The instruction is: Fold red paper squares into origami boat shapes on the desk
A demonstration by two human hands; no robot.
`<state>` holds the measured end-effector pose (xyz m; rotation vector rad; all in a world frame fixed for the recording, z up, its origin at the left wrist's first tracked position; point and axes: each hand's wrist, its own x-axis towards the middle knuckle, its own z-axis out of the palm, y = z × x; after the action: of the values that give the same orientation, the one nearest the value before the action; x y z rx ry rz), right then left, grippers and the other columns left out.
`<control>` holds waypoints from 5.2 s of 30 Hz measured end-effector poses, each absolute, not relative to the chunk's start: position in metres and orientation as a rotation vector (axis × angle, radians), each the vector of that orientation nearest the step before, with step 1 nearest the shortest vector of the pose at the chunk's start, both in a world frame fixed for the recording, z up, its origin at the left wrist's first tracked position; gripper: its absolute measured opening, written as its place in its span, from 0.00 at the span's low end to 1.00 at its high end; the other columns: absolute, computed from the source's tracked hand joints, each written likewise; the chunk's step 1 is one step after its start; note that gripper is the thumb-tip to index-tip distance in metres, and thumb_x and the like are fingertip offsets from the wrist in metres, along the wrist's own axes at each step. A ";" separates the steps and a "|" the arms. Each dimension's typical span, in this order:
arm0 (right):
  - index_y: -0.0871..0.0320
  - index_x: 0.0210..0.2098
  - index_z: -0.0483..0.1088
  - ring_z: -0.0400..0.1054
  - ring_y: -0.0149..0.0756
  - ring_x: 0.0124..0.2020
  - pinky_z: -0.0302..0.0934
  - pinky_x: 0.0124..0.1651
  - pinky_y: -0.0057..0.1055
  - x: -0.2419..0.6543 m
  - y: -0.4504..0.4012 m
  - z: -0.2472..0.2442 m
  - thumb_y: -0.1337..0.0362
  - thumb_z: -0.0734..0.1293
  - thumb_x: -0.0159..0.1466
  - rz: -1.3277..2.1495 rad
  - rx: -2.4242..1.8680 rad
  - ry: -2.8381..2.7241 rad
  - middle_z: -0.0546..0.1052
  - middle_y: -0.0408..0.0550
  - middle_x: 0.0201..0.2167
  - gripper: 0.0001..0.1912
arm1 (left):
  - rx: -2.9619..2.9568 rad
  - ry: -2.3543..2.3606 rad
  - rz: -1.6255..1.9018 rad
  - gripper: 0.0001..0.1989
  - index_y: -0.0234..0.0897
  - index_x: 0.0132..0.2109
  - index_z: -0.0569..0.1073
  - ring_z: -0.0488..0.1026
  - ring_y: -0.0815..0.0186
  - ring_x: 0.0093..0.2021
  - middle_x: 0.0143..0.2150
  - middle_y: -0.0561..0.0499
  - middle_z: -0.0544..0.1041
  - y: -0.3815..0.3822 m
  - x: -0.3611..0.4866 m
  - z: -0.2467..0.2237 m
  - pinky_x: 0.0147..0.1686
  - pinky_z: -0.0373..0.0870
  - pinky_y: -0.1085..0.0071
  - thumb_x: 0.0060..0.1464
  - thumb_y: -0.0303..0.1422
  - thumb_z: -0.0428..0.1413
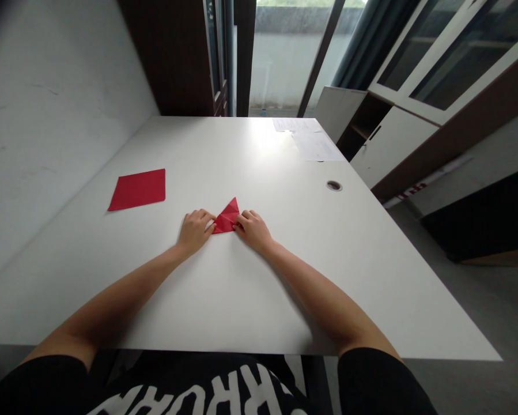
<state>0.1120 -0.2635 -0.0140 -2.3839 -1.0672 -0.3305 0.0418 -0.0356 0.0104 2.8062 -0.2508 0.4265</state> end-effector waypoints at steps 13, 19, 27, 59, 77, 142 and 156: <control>0.52 0.54 0.74 0.70 0.45 0.56 0.67 0.57 0.45 0.106 -0.278 -0.009 0.68 0.63 0.71 -0.353 -2.340 -1.229 0.78 0.52 0.54 0.15 | 2.820 -0.782 -0.014 0.33 0.44 0.75 0.52 0.44 0.55 0.77 0.77 0.45 0.48 -0.025 0.032 -0.008 0.73 0.42 0.50 0.69 0.49 0.44; 0.51 0.70 0.59 0.56 0.45 0.71 0.53 0.71 0.51 0.103 -0.279 -0.013 0.57 0.60 0.74 -0.153 -2.330 -1.439 0.63 0.52 0.70 0.26 | 2.840 -0.752 -0.063 0.36 0.41 0.76 0.47 0.41 0.56 0.78 0.78 0.44 0.45 -0.024 0.033 -0.007 0.74 0.36 0.51 0.69 0.51 0.43; 0.52 0.75 0.48 0.44 0.48 0.75 0.42 0.74 0.56 0.106 -0.287 -0.017 0.47 0.57 0.74 -0.038 -2.444 -1.418 0.54 0.54 0.74 0.35 | 2.818 -0.696 -0.017 0.33 0.44 0.74 0.53 0.47 0.55 0.76 0.77 0.45 0.51 -0.022 0.035 -0.006 0.73 0.41 0.51 0.68 0.48 0.46; 0.56 0.32 0.74 0.68 0.34 0.29 0.60 0.35 0.32 0.094 -0.271 0.031 0.56 0.65 0.70 -0.125 -1.972 -0.816 0.77 0.44 0.27 0.14 | 2.167 -0.305 0.288 0.12 0.39 0.46 0.80 0.79 0.64 0.38 0.39 0.51 0.84 -0.024 0.041 0.006 0.38 0.71 0.72 0.64 0.39 0.55; 0.57 0.28 0.68 0.57 0.31 0.27 0.53 0.33 0.31 0.098 -0.262 0.026 0.49 0.62 0.69 0.023 -1.898 -0.605 0.67 0.40 0.24 0.20 | 2.042 -0.284 0.074 0.15 0.36 0.39 0.80 0.73 0.68 0.30 0.32 0.52 0.80 -0.038 0.042 0.002 0.31 0.65 0.74 0.62 0.42 0.56; 0.54 0.56 0.72 0.72 0.39 0.41 0.67 0.46 0.36 0.110 -0.272 -0.005 0.58 0.66 0.68 -0.119 -2.072 -1.035 0.77 0.52 0.47 0.18 | 1.466 0.056 -0.156 0.36 0.35 0.64 0.66 0.81 0.64 0.37 0.47 0.42 0.80 -0.028 0.051 0.007 0.48 0.80 0.58 0.53 0.39 0.68; 0.57 0.45 0.75 0.70 0.36 0.37 0.55 0.38 0.30 0.101 -0.258 -0.007 0.65 0.60 0.71 -0.430 -2.482 -1.034 0.79 0.50 0.38 0.12 | 1.866 0.127 0.302 0.26 0.39 0.60 0.69 0.79 0.67 0.32 0.34 0.53 0.80 -0.042 0.052 -0.008 0.35 0.77 0.72 0.53 0.29 0.59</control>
<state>0.1009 -0.2577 -0.0071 -2.4824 -1.0342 -0.4305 0.0522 -0.0422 -0.0080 1.8661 0.1266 0.3017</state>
